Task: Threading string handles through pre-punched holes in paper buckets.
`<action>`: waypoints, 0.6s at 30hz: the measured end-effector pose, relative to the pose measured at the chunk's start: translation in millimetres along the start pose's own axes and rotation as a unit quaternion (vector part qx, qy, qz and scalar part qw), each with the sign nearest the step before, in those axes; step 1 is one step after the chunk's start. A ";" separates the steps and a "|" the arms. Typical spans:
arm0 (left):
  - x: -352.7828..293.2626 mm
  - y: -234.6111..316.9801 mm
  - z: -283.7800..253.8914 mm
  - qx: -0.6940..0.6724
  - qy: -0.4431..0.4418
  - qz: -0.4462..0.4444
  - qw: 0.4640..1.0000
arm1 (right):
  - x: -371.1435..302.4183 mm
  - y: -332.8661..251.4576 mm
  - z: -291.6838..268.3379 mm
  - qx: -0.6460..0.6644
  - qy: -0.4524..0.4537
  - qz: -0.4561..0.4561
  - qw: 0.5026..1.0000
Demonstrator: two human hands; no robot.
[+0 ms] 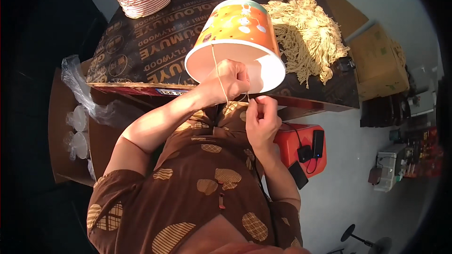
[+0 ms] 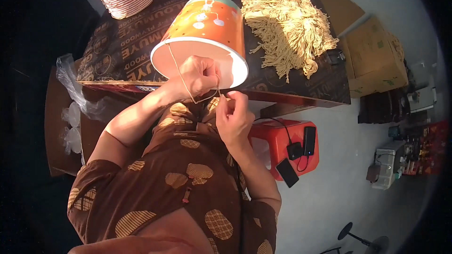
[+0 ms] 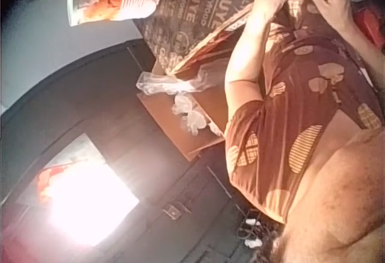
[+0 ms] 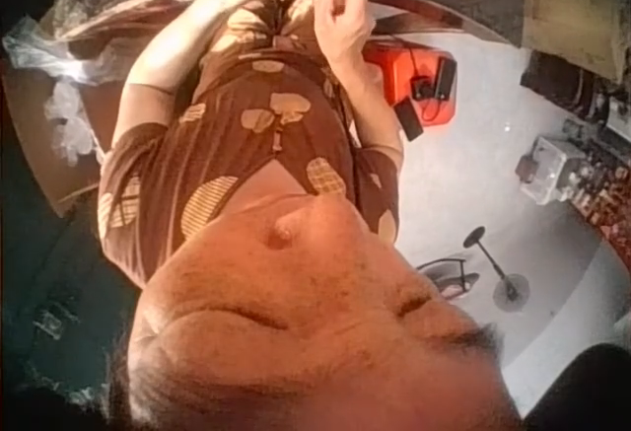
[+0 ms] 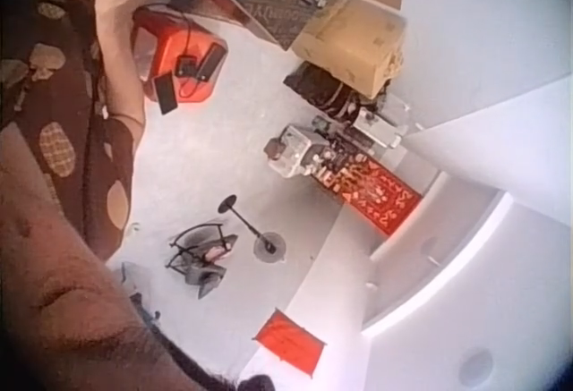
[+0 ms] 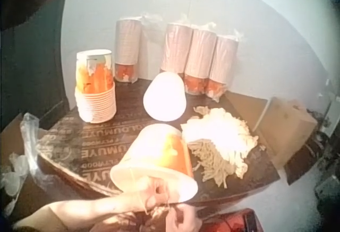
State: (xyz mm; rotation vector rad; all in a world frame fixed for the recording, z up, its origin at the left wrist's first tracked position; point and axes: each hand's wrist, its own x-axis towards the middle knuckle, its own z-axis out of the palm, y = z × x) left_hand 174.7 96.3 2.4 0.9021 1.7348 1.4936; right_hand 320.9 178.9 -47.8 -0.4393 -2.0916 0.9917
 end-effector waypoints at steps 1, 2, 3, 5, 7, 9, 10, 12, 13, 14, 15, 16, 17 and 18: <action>-0.3 -1.0 0.1 0.000 0.001 0.000 1.000 | 0.5 -1.7 -0.7 -0.001 0.017 -0.021 1.000; -0.6 -2.0 1.1 0.024 0.004 0.027 0.999 | 0.3 -3.5 -2.0 -0.004 0.036 -0.041 0.999; -1.1 -2.6 2.1 0.049 0.006 0.055 0.997 | 1.3 -5.0 -2.0 -0.004 0.037 -0.040 0.999; -3.5 -0.4 1.1 0.062 0.003 0.057 0.996 | 6.5 -8.0 1.1 -0.039 0.013 -0.050 0.998; -4.3 0.1 1.1 0.076 -0.001 0.060 0.995 | 11.0 -12.8 2.9 -0.041 0.000 -0.032 0.999; -4.5 -0.9 1.3 0.046 -0.013 0.045 0.998 | 14.5 -15.3 5.9 -0.040 0.008 -0.019 0.999; -4.7 0.4 1.3 0.046 -0.014 0.046 0.998 | 16.1 -14.5 6.0 -0.040 0.009 -0.019 0.999; -5.4 3.6 0.9 0.071 -0.011 0.048 0.996 | 18.2 -10.8 5.1 -0.029 0.003 -0.017 0.999; -4.9 4.4 1.1 0.071 -0.011 0.048 0.996 | 17.5 -11.1 3.0 -0.029 0.003 -0.017 0.999; -4.6 4.4 1.0 0.066 -0.013 0.042 0.997 | 15.2 -12.8 0.2 -0.020 0.002 -0.010 1.000; -4.4 4.1 0.7 0.061 -0.014 0.036 0.997 | 13.1 -14.1 -2.4 -0.012 0.001 -0.003 1.000; -4.5 3.5 0.2 0.060 -0.013 0.035 0.998 | 11.5 -14.6 -4.7 -0.012 -0.001 -0.003 1.000; -4.4 3.6 0.3 0.054 -0.012 0.030 0.998 | 10.1 -15.1 -7.7 -0.003 -0.003 -0.007 1.000; -4.3 3.4 0.4 0.048 -0.010 0.025 0.998 | 9.0 -15.2 -9.3 0.005 -0.005 -0.012 1.000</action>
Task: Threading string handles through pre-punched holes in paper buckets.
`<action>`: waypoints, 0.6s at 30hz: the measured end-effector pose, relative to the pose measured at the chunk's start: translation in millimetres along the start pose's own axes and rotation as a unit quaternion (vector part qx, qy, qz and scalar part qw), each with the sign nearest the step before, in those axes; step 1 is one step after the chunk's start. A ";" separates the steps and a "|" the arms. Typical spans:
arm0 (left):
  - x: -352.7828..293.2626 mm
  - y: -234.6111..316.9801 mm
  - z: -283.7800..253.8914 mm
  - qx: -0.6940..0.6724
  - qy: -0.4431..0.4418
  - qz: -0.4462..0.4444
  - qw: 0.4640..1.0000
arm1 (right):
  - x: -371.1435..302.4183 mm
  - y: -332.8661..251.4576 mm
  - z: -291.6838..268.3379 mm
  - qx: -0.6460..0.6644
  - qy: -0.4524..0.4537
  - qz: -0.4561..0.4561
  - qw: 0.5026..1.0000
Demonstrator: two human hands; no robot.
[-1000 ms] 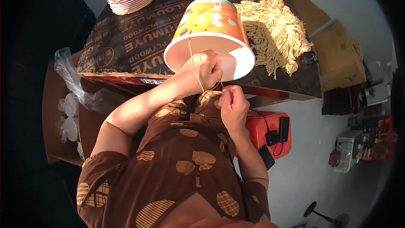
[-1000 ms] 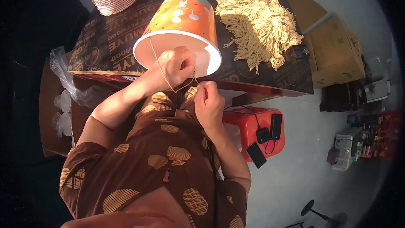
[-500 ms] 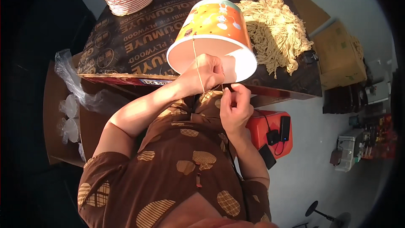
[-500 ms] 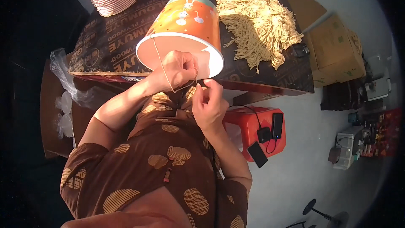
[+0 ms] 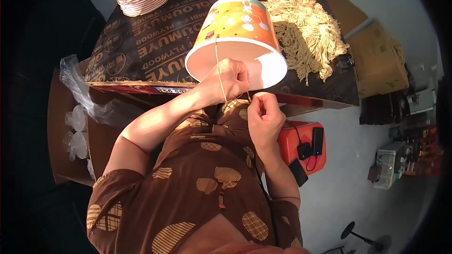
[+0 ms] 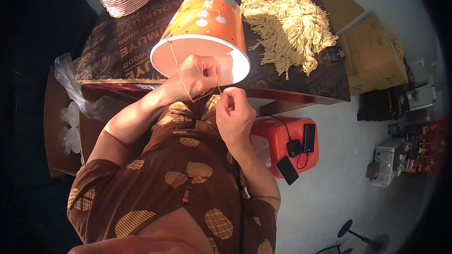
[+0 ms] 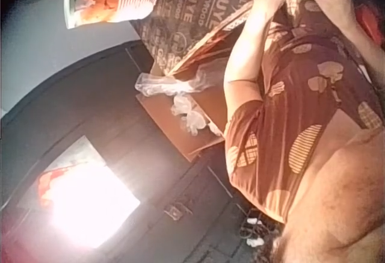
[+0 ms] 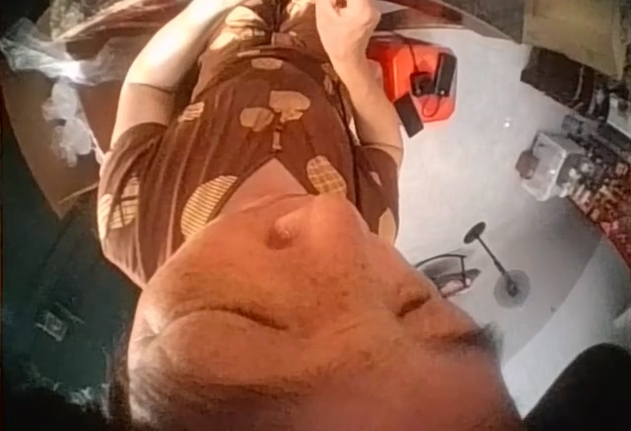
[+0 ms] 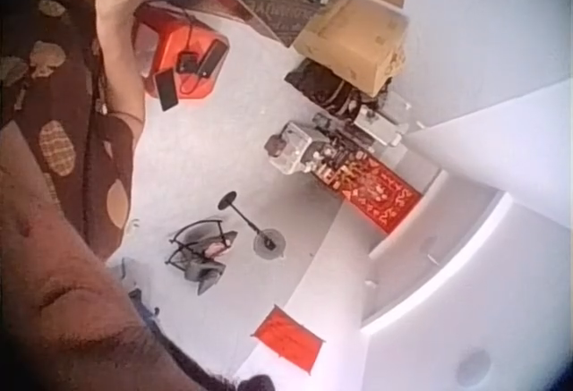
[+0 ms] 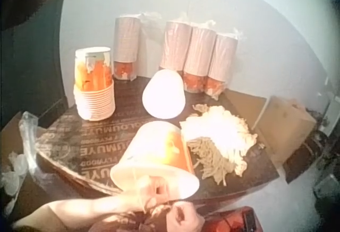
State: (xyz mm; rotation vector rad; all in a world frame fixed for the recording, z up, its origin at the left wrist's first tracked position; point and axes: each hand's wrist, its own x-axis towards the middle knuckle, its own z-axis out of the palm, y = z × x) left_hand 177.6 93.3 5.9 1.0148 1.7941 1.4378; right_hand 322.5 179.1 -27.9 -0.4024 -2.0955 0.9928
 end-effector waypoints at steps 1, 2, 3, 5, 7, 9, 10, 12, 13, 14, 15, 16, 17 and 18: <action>0.1 -0.5 0.1 -0.001 0.001 -0.001 1.000 | -1.5 1.1 0.6 0.000 -0.001 0.000 1.000; 0.8 -0.8 0.6 0.014 0.004 0.008 1.000 | -3.7 2.9 1.8 0.013 0.016 0.012 1.000; 1.2 -1.0 1.1 0.030 0.007 0.017 0.999 | -4.9 3.2 2.9 0.027 0.033 0.024 0.999; 0.4 -1.4 1.7 0.015 0.003 0.012 1.000 | -3.5 -1.9 3.9 0.016 0.023 0.021 0.999; -0.4 0.3 2.8 0.002 -0.003 0.008 1.000 | -0.9 2.1 6.4 0.000 -0.002 0.009 1.000; -1.7 2.6 3.4 0.031 0.002 0.018 0.999 | 4.1 3.1 11.0 -0.005 -0.011 0.019 1.000; -1.3 2.6 3.6 0.032 0.001 0.018 0.999 | 6.3 3.7 12.8 -0.011 -0.020 0.028 0.999; -1.7 1.1 3.1 0.061 0.009 0.040 0.997 | 10.5 7.2 15.4 -0.002 -0.017 0.022 1.000; -1.5 0.2 3.1 0.061 0.010 0.040 0.997 | 11.4 8.2 15.8 0.007 -0.013 0.017 1.000; -0.8 -0.8 3.3 0.068 0.008 0.054 0.996 | 11.5 7.2 15.2 0.007 -0.013 0.017 1.000; -0.5 -1.4 3.5 0.075 0.007 0.068 0.995 | 11.7 4.9 13.8 0.021 -0.019 0.046 0.999; -0.9 0.4 3.3 0.075 0.006 0.068 0.995 | 11.7 2.5 12.2 0.036 -0.024 0.075 0.996; -1.8 3.6 2.7 0.085 0.008 0.061 0.995 | 11.3 0.5 10.4 0.035 -0.024 0.075 0.996; -2.3 5.3 2.7 0.095 0.009 0.053 0.994 | 10.3 -1.5 8.1 0.017 -0.021 0.058 0.998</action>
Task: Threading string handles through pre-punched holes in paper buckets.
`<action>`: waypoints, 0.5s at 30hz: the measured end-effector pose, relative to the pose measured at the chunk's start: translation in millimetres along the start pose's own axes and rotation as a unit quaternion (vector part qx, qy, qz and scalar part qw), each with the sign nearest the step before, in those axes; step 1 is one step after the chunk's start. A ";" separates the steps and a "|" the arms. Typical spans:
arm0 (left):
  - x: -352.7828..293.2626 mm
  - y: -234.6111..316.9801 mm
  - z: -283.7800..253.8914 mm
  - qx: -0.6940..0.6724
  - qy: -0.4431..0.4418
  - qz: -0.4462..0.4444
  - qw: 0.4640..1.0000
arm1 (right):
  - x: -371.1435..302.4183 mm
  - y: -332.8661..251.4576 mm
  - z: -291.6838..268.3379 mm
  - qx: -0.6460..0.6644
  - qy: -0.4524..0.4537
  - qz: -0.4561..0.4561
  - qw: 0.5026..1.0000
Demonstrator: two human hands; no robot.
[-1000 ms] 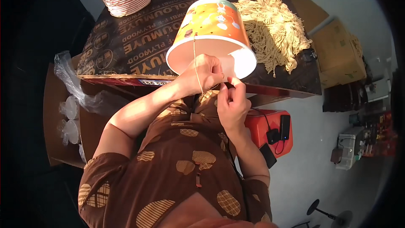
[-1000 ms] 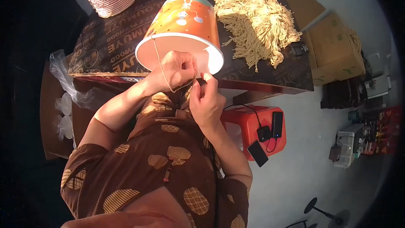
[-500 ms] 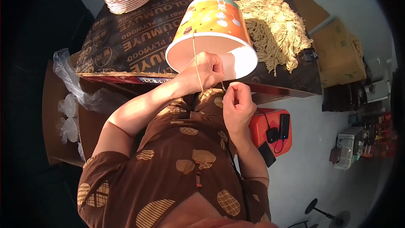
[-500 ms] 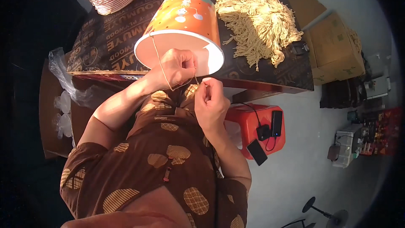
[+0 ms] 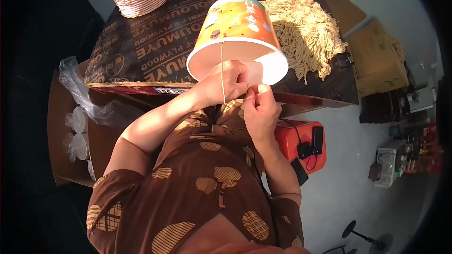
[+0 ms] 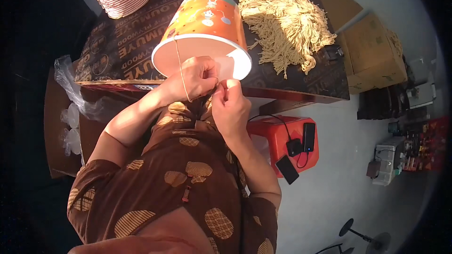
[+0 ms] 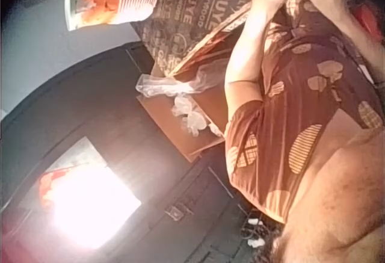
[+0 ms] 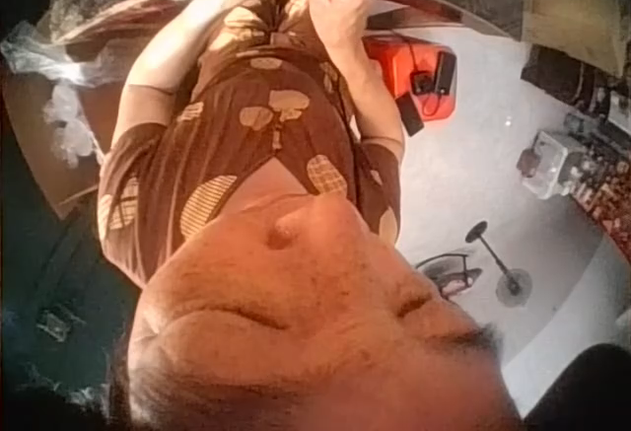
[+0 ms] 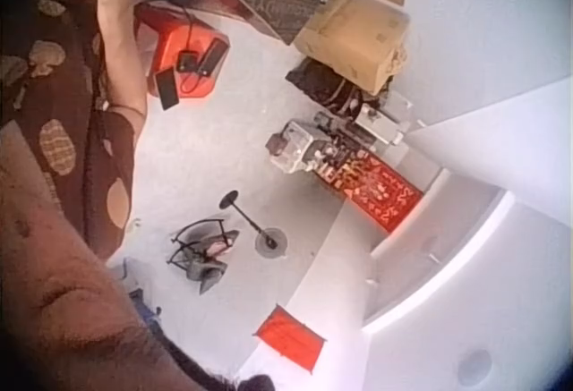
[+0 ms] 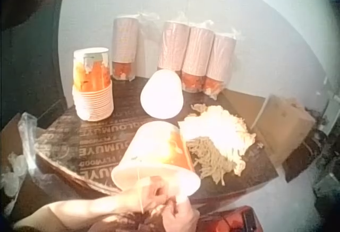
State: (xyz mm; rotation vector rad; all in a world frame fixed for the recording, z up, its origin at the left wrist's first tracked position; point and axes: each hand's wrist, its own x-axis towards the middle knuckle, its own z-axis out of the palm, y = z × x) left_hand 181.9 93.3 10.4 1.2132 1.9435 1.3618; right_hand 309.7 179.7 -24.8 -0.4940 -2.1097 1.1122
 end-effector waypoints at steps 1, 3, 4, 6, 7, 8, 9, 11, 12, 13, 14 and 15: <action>0.1 -1.8 1.3 -0.001 0.000 0.000 1.000 | -1.5 -1.6 -2.2 -0.018 0.003 -0.017 1.000; -0.1 -5.5 3.9 0.061 0.038 0.051 0.996 | -4.4 -4.2 -7.9 -0.035 0.010 -0.036 0.999; -0.5 -4.5 3.5 0.060 0.038 0.051 0.996 | -5.6 -4.4 -10.3 -0.051 0.017 -0.055 0.997; -1.3 1.7 2.2 0.050 0.018 0.014 0.998 | -8.0 -3.0 -14.8 -0.051 0.018 -0.061 0.997; -1.0 0.2 2.3 0.050 0.018 0.014 0.998 | -8.6 -2.4 -15.7 -0.051 0.019 -0.068 0.996; 0.0 -2.0 2.8 0.052 0.022 0.025 0.998 | -9.2 -0.6 -14.8 -0.052 0.020 -0.068 0.996; 0.3 -3.4 3.1 0.055 0.026 0.036 0.998 | -9.9 2.3 -12.0 -0.036 0.036 -0.066 0.997; 0.2 -3.6 3.2 0.051 0.026 0.041 0.997 | -9.2 1.4 -8.7 -0.020 0.053 -0.065 0.996; 0.4 -3.4 3.0 0.047 0.027 0.046 0.997 | -8.1 -1.8 -8.0 -0.014 0.028 -0.042 0.999; 0.3 -2.5 2.2 0.047 0.027 0.047 0.997 | -6.4 -4.0 -7.7 -0.008 0.003 -0.019 1.000; -0.4 -1.0 1.1 0.046 0.017 0.042 0.998 | -2.6 -4.2 -6.7 -0.043 0.000 -0.043 0.998; -0.8 0.1 0.7 0.046 0.008 0.037 0.998 | 0.2 -2.4 -4.5 -0.043 0.001 -0.043 0.998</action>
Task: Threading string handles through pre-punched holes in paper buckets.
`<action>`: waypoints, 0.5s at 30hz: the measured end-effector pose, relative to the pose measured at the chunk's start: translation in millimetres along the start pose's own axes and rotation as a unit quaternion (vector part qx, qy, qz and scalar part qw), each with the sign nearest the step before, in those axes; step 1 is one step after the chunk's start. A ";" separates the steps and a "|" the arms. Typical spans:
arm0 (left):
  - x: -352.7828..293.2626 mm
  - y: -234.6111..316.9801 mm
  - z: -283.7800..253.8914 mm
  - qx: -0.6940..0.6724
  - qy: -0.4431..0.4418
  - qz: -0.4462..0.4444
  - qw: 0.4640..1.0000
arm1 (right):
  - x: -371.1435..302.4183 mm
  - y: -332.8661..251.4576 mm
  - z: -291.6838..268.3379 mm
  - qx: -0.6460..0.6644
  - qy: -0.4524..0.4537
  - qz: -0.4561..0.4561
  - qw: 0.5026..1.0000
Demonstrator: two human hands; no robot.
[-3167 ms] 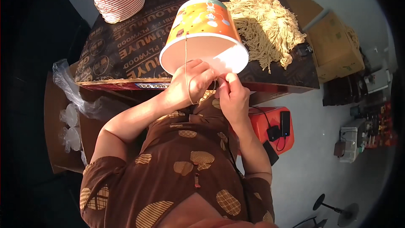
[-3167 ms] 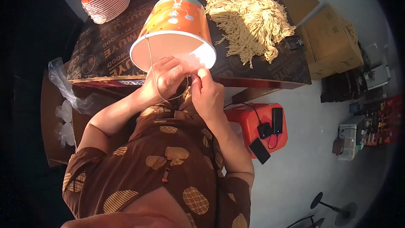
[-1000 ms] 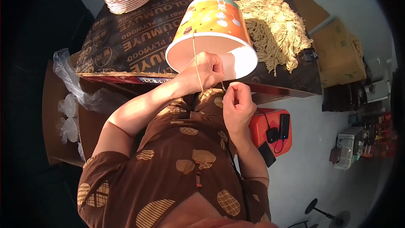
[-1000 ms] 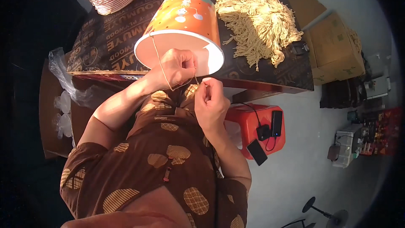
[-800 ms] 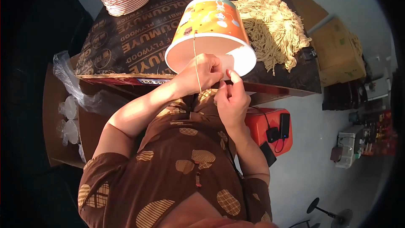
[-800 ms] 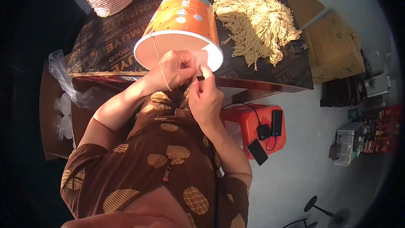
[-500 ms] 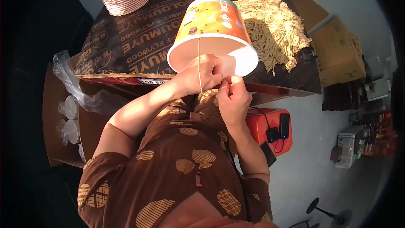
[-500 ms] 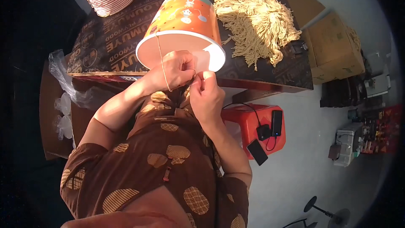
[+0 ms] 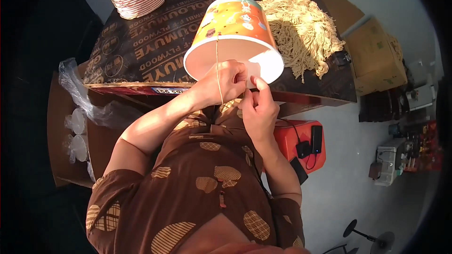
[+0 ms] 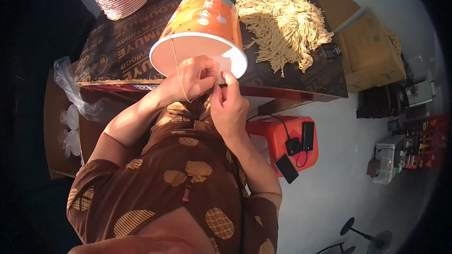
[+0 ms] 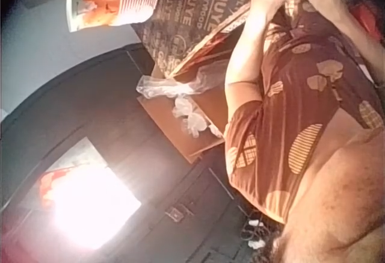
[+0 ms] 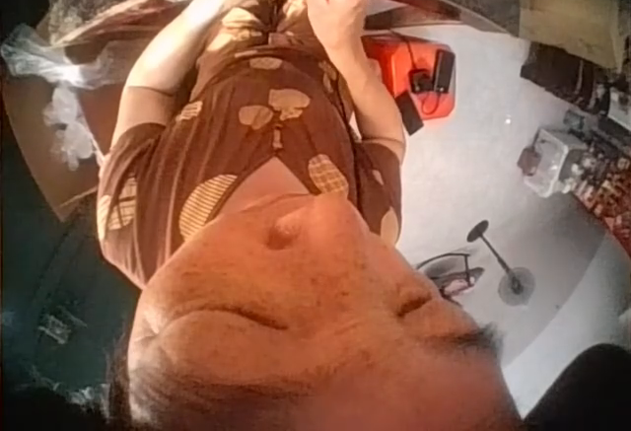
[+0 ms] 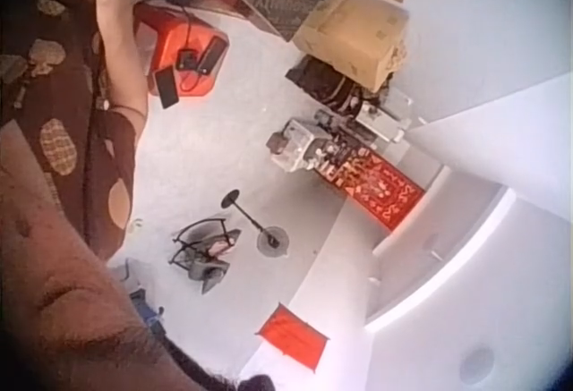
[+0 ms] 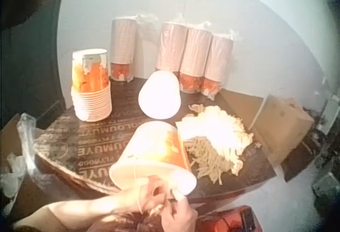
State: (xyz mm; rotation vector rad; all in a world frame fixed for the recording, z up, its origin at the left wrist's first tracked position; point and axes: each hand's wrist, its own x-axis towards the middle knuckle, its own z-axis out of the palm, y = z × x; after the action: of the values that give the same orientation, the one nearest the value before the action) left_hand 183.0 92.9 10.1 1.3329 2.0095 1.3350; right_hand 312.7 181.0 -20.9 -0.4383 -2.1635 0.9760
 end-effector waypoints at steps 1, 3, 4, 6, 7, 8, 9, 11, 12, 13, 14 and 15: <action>-0.3 0.4 0.4 0.001 0.000 0.000 1.000 | 1.6 3.4 3.7 0.026 0.000 0.009 1.000; -1.2 0.8 1.2 0.014 0.011 0.003 1.000 | 3.2 10.6 10.0 0.053 -0.001 0.018 0.998; -1.2 1.2 0.9 0.015 0.011 0.003 1.000 | 3.3 14.5 12.7 0.064 0.001 0.016 0.998; -1.9 1.3 -0.6 -0.001 0.005 -0.009 1.000 | 4.7 11.2 13.4 0.076 0.002 0.015 0.997; -2.4 1.9 -1.2 -0.001 0.005 -0.009 1.000 | 4.8 7.2 11.3 0.076 0.004 0.021 0.997; -3.0 3.1 -2.1 -0.004 0.003 -0.009 1.000 | 4.8 3.6 9.7 0.077 0.005 0.026 0.997; -3.3 3.5 -2.7 -0.007 0.001 -0.008 1.000 | 3.1 3.6 8.6 0.077 0.005 0.026 0.997; -2.9 -0.4 -0.3 -0.017 0.011 -0.005 1.000 | -1.7 4.4 4.5 0.058 0.000 0.043 0.997; -2.9 -2.0 0.6 -0.027 0.021 -0.002 0.999 | -3.7 5.0 2.7 0.057 -0.001 0.043 0.997; -3.1 -2.1 -0.1 -0.028 0.022 -0.002 0.999 | -5.6 5.6 1.0 0.060 0.008 0.038 0.997; -2.8 -1.1 -0.9 -0.048 0.010 -0.017 0.999 | -7.3 6.3 -0.8 0.063 0.018 0.034 0.997; -2.8 -0.3 -1.7 -0.068 -0.001 -0.031 0.997 | -8.6 6.8 -2.3 0.062 0.018 0.034 0.997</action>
State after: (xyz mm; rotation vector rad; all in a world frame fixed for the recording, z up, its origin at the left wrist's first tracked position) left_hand 182.9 89.6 10.2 1.2004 1.9053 1.4139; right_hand 320.4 181.9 -29.0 -0.4695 -2.0543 1.1249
